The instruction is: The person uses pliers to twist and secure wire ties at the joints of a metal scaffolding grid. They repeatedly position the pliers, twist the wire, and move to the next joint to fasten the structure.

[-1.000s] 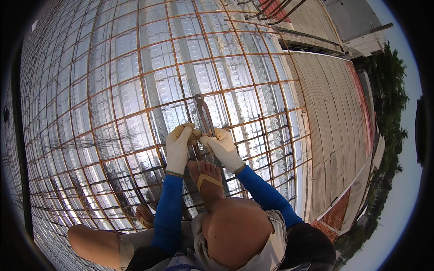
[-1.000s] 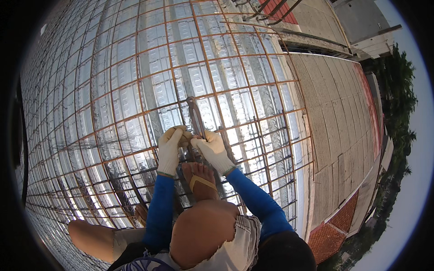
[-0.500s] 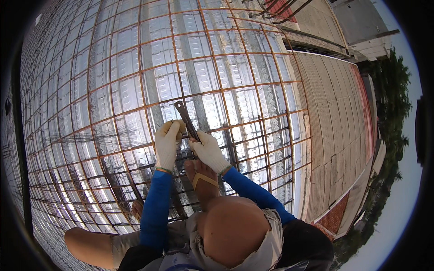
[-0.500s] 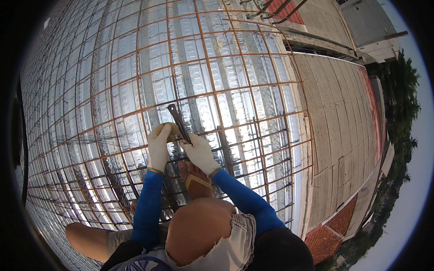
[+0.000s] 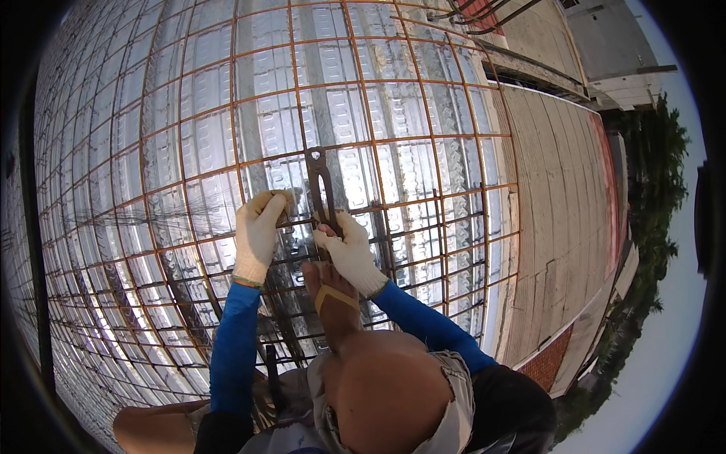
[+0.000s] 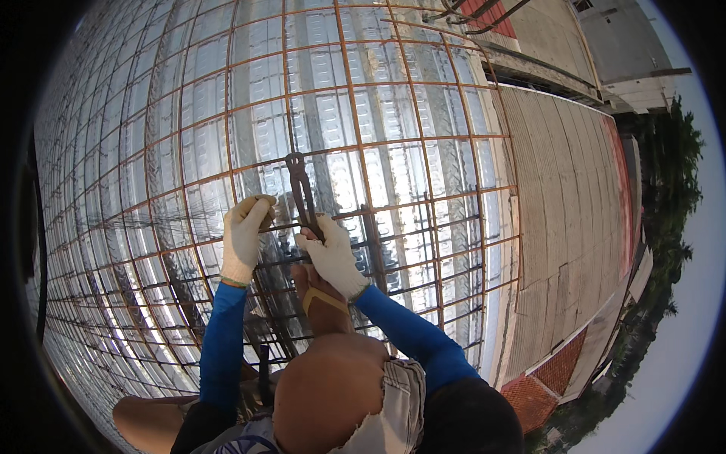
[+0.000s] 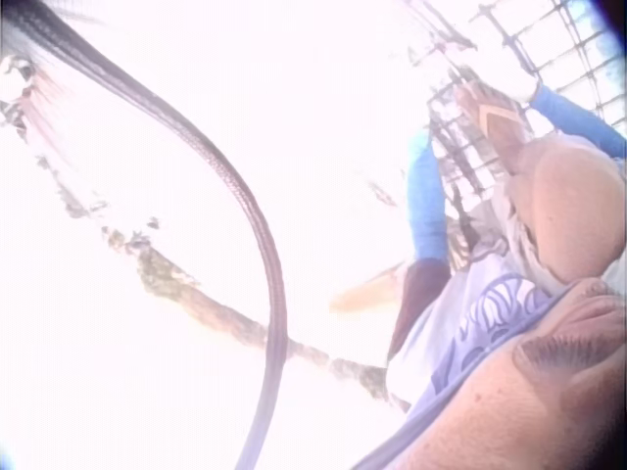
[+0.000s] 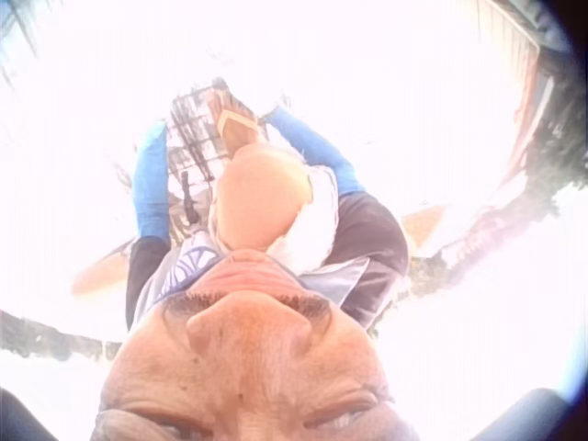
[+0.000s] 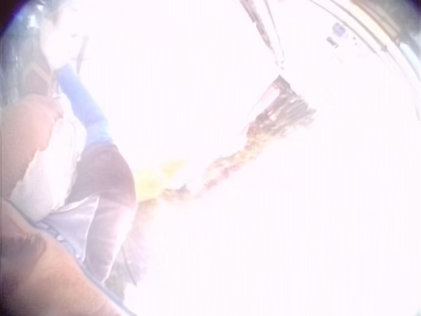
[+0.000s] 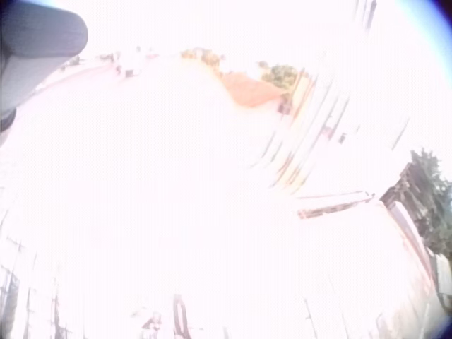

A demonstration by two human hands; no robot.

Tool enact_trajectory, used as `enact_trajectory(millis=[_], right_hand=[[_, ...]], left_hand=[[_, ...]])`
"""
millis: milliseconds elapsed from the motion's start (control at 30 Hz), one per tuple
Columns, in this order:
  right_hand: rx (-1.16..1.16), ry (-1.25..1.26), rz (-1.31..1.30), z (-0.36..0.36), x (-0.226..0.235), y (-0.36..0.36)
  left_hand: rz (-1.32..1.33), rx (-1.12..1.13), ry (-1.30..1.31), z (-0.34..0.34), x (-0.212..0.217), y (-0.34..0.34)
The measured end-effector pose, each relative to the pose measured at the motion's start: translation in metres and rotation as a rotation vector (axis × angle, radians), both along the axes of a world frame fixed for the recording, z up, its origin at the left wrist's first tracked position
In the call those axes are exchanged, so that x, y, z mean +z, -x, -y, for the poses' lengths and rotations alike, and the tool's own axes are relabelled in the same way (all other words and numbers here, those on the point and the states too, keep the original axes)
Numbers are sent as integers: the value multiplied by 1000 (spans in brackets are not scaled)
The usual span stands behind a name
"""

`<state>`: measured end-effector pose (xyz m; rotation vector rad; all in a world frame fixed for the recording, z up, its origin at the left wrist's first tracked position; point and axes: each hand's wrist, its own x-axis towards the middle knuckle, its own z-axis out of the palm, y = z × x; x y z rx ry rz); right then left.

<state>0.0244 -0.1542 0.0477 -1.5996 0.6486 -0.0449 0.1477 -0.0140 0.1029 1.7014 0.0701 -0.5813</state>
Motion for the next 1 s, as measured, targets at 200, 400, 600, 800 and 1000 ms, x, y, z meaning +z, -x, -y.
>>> enact_trajectory(millis=[200, 400, 600, 800, 1000], right_hand=[[140, -325, -269, 35, 47, -31], [356, 0, -93, 49, 54, -43], [409, -81, -48, 35, 53, -63], [414, 79, 54, 19, 52, -68], [406, 46, 42, 23, 48, -64]], left_hand=[[-20, 14, 61, 8, 7, 6], [72, -50, -42, 18, 5, 5], [26, 64, 77, 14, 12, 9], [-201, 118, 328, -7, 8, -4], [-287, 130, 322, -6, -1, -1]])
